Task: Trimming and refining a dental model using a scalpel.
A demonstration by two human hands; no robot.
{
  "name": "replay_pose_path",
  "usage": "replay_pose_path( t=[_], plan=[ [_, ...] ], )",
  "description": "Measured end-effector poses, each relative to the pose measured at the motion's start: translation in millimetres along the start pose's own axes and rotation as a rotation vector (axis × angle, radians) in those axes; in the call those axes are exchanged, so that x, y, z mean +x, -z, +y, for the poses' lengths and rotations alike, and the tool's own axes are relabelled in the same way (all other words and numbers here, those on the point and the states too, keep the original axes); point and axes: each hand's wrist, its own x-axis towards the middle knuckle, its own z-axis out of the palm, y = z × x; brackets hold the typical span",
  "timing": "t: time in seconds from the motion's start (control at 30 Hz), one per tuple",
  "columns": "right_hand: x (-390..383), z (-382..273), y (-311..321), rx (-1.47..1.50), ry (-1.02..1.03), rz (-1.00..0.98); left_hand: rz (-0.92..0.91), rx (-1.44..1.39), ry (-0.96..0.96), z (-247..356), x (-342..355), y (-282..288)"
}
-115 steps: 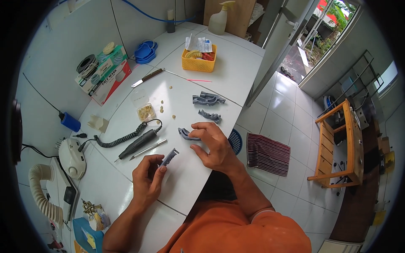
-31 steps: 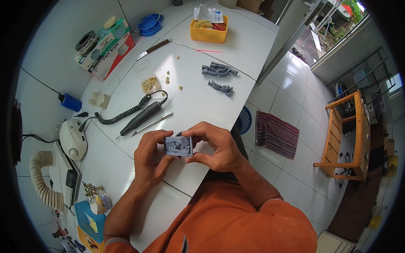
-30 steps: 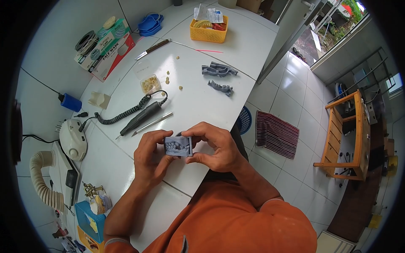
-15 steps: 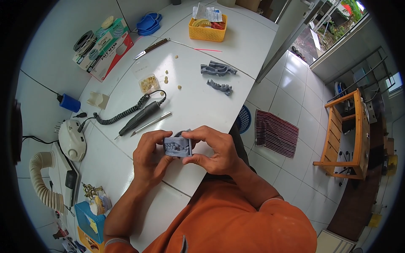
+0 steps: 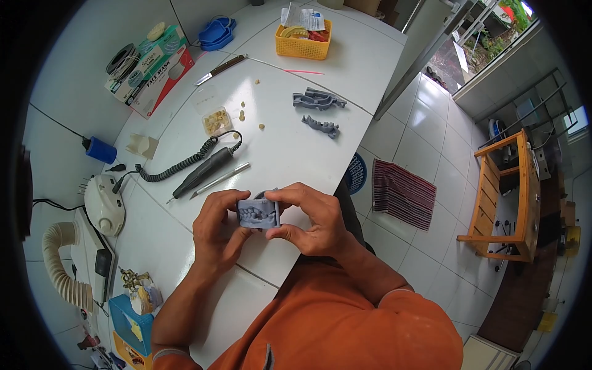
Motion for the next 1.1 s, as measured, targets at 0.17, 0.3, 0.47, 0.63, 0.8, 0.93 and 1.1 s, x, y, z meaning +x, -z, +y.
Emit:
replay_pose_path(
  t=[0.17,0.3,0.47,0.63,0.8,0.93,1.1],
  plan=[
    [3.5,-0.1,-0.4,0.012,0.006,0.003,-0.019,-0.013,0.029,3.1,-0.3,2.9],
    [-0.6,1.5,-0.3,0.006,-0.023,0.010,-0.025,-0.014,0.026,2.6,-0.3,3.1],
    [-2.0,0.1,0.1,0.002,-0.036,0.026,-0.035,-0.025,0.016,4.1,0.5,3.4],
    [-0.2,1.1,0.8,0.013,-0.033,0.026,-0.032,-0.023,0.005,1.4,-0.7,3.3],
    [-0.1,2.4,1.2,0.060,-0.027,0.007,-0.024,-0.022,-0.013,-0.7,-1.5,3.4],
    [0.6,2.8,0.5,0.089,-0.014,0.016,-0.016,-0.020,-0.012,0.0,-2.0,3.7],
    [0.1,3.6,3.4,0.091,-0.017,-0.023,-0.025,0.004,-0.025,2.7,0.0,6.3]
  ],
)
